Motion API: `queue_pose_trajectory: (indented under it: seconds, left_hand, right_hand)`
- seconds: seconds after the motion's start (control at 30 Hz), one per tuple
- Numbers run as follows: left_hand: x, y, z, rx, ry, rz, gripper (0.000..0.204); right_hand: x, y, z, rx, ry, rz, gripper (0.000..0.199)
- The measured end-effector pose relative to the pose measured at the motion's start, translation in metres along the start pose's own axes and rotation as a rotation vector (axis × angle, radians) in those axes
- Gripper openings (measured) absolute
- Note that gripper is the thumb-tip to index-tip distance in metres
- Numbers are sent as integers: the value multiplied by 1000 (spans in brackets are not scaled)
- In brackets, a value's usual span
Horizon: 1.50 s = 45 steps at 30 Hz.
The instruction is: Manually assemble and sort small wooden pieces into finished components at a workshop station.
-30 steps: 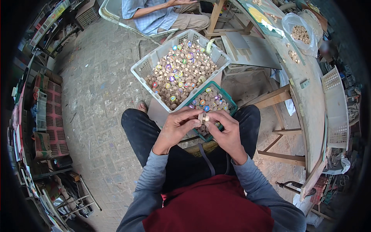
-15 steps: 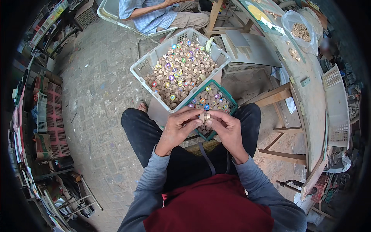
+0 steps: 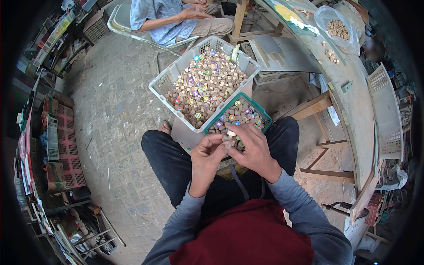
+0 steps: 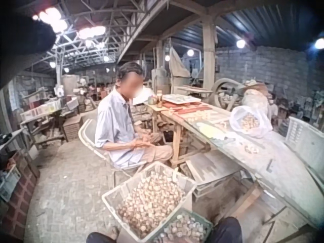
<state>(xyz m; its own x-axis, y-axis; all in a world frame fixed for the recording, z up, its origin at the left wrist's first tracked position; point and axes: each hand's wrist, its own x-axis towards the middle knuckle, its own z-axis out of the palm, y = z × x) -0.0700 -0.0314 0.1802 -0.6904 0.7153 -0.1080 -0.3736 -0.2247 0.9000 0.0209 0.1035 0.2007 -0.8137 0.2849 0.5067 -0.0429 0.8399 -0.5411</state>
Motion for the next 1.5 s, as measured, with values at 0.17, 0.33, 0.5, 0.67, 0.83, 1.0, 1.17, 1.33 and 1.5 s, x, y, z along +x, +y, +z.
queue_pose_trajectory:
  seconds: [0.17, 0.33, 0.5, 0.67, 0.83, 1.0, 1.17, 1.33, 1.5]
  left_hand:
    - [-13, -5, 10, 39, 32, 109, 20]
    - [-26, 1, 20, 62, 102, 186, 18]
    - [-33, 3, 20, 83, 116, 198, 20]
    - [-34, 2, 19, 110, 130, 214, 20]
    - [-36, 5, 17, 86, 127, 184, 24]
    - [-33, 0, 15, 143, 164, 252, 26]
    - [-34, -1, 17, 237, 192, 335, 30]
    - [-35, -2, 21, 247, 167, 345, 28]
    - [-37, -1, 23, 241, 148, 343, 27]
  right_hand:
    - [1, 1, 0, 7, 94, -100, 48]
    - [0, -5, 0, 31, 170, -163, 46]
    - [-3, -8, 5, 16, 222, -177, 45]
    - [-4, -8, 8, 18, 235, -195, 43]
    - [-5, -8, 11, 37, 211, -143, 43]
    - [2, -11, 13, 40, 169, -130, 45]
    - [1, -3, 12, 28, 168, -191, 44]
    - [-4, -3, 11, 34, 227, -195, 40]
    - [-5, -7, 13, 33, 329, -218, 37]
